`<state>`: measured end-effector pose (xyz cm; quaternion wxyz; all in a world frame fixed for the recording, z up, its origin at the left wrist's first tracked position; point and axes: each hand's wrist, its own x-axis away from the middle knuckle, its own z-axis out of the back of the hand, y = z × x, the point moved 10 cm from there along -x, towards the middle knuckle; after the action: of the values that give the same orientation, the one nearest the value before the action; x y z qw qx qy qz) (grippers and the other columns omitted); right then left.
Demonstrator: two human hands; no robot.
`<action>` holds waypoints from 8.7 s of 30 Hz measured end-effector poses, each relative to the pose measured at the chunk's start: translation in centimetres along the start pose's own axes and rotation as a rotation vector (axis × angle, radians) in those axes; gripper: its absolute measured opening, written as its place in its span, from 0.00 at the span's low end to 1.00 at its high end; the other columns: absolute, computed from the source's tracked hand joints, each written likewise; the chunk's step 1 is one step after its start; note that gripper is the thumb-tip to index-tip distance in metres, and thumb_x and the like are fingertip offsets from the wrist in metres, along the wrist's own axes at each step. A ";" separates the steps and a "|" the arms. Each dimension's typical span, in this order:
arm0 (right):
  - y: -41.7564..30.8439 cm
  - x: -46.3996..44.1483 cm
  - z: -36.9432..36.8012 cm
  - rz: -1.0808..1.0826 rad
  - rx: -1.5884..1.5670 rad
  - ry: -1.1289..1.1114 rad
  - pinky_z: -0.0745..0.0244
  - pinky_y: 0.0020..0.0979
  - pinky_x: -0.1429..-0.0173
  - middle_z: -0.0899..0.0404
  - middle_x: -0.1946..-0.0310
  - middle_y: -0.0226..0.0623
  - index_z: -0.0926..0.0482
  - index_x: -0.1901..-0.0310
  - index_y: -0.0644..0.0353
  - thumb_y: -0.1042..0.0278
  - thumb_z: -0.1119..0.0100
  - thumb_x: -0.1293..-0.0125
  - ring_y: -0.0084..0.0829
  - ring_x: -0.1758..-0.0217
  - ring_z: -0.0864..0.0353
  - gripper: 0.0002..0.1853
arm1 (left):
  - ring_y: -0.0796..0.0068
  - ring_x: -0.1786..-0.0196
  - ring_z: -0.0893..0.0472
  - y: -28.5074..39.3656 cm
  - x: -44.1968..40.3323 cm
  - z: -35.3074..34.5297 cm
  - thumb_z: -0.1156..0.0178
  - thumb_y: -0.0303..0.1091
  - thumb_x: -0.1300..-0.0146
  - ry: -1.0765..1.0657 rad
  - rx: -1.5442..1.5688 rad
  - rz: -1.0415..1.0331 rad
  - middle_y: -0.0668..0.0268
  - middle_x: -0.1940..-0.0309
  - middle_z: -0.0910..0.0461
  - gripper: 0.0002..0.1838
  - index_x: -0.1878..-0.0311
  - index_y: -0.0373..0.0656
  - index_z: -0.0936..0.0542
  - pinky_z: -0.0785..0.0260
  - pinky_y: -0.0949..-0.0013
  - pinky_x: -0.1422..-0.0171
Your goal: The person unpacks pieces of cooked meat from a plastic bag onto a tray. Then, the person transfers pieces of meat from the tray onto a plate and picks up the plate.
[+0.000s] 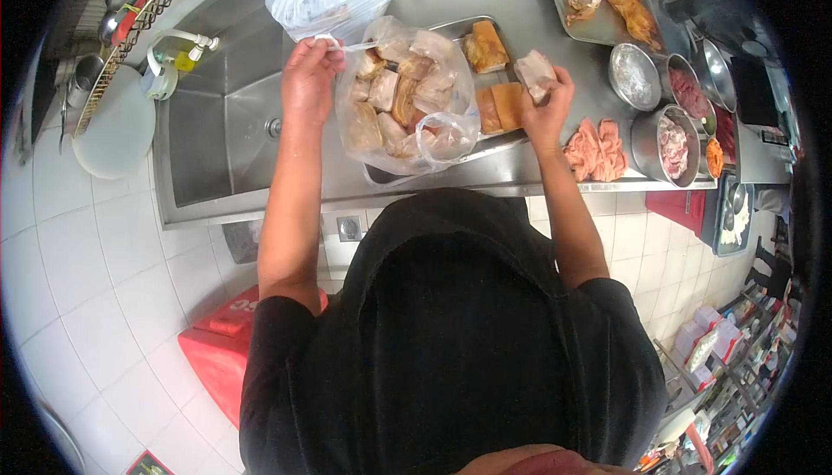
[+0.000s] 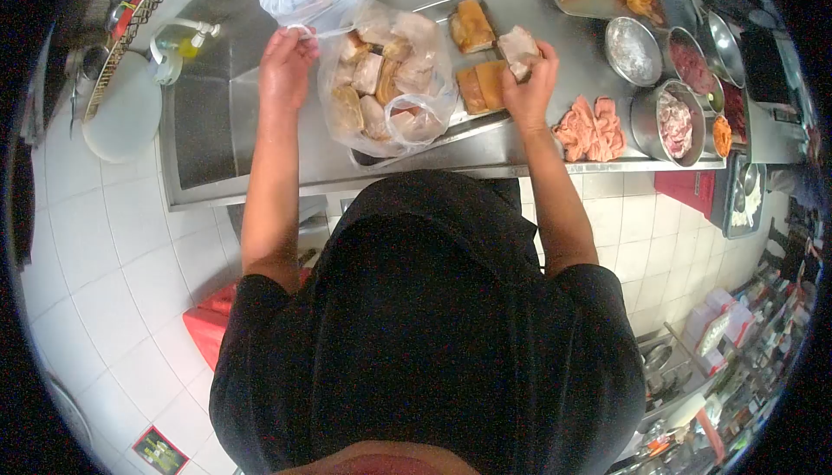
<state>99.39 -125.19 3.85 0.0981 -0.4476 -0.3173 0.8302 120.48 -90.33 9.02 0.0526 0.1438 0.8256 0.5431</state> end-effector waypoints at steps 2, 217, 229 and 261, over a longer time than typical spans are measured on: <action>-1.1 -0.9 -0.6 0.059 -0.026 -0.054 0.29 0.46 0.37 0.31 0.41 0.54 0.33 0.56 0.60 0.80 0.32 0.51 0.54 0.39 0.28 0.23 | 0.74 0.60 0.21 -0.1 0.1 0.2 0.45 0.33 0.27 -0.017 0.019 0.007 0.63 0.59 0.18 0.05 0.57 0.42 0.22 0.28 0.69 0.53; -13.9 1.1 -27.3 0.060 0.301 -1.215 0.22 0.47 0.52 0.15 0.65 0.51 0.13 0.65 0.61 0.46 0.40 0.46 0.50 0.58 0.15 0.23 | 0.89 0.77 0.41 0.9 6.4 0.6 0.49 0.27 0.28 0.102 -0.170 0.027 0.80 0.77 0.36 0.13 0.43 0.43 0.24 0.49 0.78 0.75; -13.0 -0.1 -17.9 0.066 0.135 -1.043 0.21 0.45 0.49 0.17 0.54 0.44 0.22 0.48 0.51 0.56 0.31 0.49 0.48 0.51 0.17 0.25 | 0.90 0.76 0.39 -1.0 5.5 1.9 0.48 0.28 0.26 0.208 -0.121 0.022 0.80 0.77 0.34 0.10 0.46 0.43 0.23 0.48 0.79 0.74; 17.1 -24.3 -33.4 0.175 0.294 -1.502 0.22 0.41 0.41 0.15 0.52 0.48 0.16 0.44 0.47 0.68 0.41 0.46 0.44 0.48 0.16 0.24 | 0.82 0.68 0.28 -1.7 8.4 3.8 0.45 0.29 0.27 0.547 -0.317 -0.019 0.69 0.70 0.24 0.12 0.44 0.38 0.26 0.37 0.77 0.65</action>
<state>142.48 -134.77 -3.38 -0.1512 0.2305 -0.1484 0.9497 113.14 -85.16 6.52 -0.1445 -0.0255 0.7154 0.6831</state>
